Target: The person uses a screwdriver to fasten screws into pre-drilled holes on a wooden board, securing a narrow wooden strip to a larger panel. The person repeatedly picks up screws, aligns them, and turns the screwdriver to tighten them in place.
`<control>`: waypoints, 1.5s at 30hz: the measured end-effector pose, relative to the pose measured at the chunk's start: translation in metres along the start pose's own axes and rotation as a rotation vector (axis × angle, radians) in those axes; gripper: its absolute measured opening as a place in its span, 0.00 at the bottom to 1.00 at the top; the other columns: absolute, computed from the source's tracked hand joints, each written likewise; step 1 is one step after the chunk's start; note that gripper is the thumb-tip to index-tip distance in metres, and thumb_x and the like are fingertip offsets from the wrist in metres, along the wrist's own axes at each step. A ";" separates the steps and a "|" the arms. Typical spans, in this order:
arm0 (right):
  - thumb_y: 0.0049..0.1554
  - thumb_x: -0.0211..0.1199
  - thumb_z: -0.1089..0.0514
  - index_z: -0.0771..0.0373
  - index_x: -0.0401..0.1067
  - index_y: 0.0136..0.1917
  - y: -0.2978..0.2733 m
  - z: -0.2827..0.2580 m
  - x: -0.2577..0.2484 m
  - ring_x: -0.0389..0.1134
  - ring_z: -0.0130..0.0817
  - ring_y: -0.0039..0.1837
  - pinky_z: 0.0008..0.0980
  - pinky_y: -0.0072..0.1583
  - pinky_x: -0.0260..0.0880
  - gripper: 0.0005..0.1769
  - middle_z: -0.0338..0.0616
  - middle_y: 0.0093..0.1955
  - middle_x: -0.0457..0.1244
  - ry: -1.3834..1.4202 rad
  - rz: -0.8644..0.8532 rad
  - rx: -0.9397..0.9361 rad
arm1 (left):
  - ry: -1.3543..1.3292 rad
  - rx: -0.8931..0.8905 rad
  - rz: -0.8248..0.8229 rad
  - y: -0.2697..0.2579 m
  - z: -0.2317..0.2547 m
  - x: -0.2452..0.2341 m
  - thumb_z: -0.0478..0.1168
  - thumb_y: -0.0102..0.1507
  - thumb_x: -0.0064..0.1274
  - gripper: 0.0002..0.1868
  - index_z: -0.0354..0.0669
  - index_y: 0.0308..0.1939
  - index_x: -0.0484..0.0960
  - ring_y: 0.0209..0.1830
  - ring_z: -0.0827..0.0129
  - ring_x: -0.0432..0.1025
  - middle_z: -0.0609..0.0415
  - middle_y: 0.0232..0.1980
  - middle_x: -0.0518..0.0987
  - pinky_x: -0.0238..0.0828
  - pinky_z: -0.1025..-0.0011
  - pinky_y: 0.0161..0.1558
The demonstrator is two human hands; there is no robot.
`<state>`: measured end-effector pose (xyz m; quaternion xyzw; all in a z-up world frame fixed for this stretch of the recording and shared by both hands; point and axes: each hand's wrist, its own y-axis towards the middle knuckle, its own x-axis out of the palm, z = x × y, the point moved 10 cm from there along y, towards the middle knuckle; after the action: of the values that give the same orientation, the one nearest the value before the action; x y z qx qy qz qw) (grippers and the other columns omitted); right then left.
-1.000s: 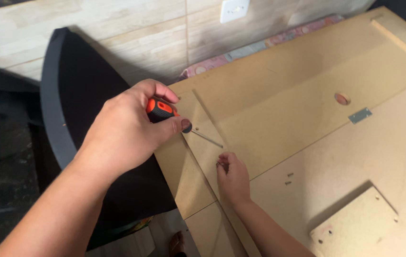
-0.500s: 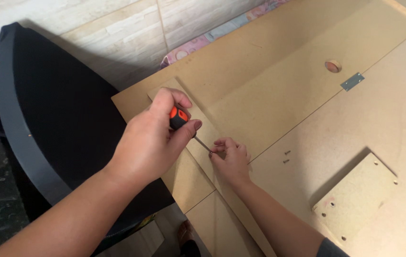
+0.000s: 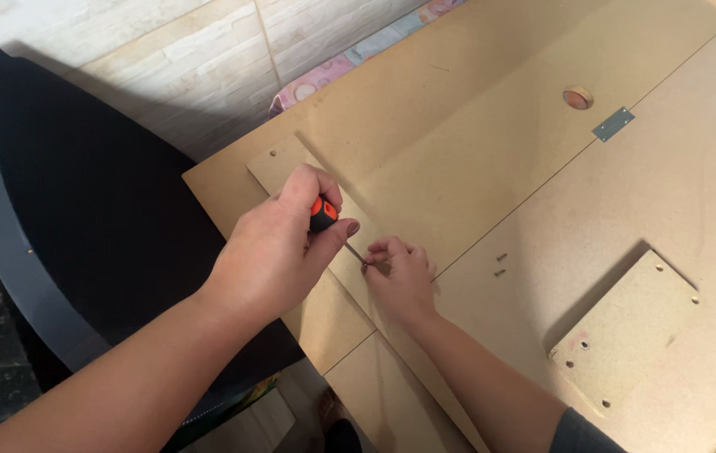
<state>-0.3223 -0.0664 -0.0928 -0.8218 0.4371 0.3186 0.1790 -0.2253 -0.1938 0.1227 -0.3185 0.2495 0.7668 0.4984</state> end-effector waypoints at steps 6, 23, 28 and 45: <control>0.51 0.68 0.54 0.51 0.73 0.54 0.001 -0.001 0.000 0.59 0.33 0.66 0.43 0.70 0.45 0.16 0.25 0.48 0.72 -0.004 -0.028 0.019 | 0.041 -0.058 -0.056 0.002 -0.004 0.007 0.49 0.63 0.59 0.18 0.49 0.46 0.67 0.29 0.54 0.78 0.49 0.30 0.80 0.71 0.57 0.33; 0.52 0.66 0.55 0.52 0.72 0.57 -0.010 -0.008 -0.007 0.59 0.40 0.68 0.47 0.71 0.50 0.18 0.30 0.53 0.71 -0.019 0.016 -0.074 | 0.011 0.162 -0.125 0.007 0.029 0.027 0.42 0.64 0.55 0.15 0.48 0.50 0.67 0.44 0.50 0.77 0.48 0.52 0.78 0.72 0.55 0.42; 0.51 0.66 0.54 0.57 0.64 0.68 -0.028 -0.014 -0.018 0.57 0.48 0.70 0.50 0.69 0.53 0.32 0.42 0.63 0.66 -0.041 0.027 -0.115 | 0.026 0.163 -0.148 0.013 0.040 0.026 0.41 0.62 0.55 0.16 0.51 0.52 0.71 0.44 0.50 0.77 0.46 0.57 0.72 0.74 0.57 0.45; 0.56 0.63 0.47 0.62 0.67 0.68 -0.040 -0.018 -0.014 0.51 0.53 0.76 0.50 0.76 0.44 0.30 0.53 0.76 0.56 -0.230 0.011 -0.274 | 0.197 0.270 -0.179 0.016 0.039 0.019 0.41 0.63 0.54 0.18 0.43 0.57 0.75 0.51 0.47 0.76 0.43 0.51 0.81 0.71 0.54 0.50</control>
<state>-0.2884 -0.0460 -0.0698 -0.7943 0.3704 0.4683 0.1124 -0.2551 -0.1607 0.1359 -0.3430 0.3684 0.6442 0.5759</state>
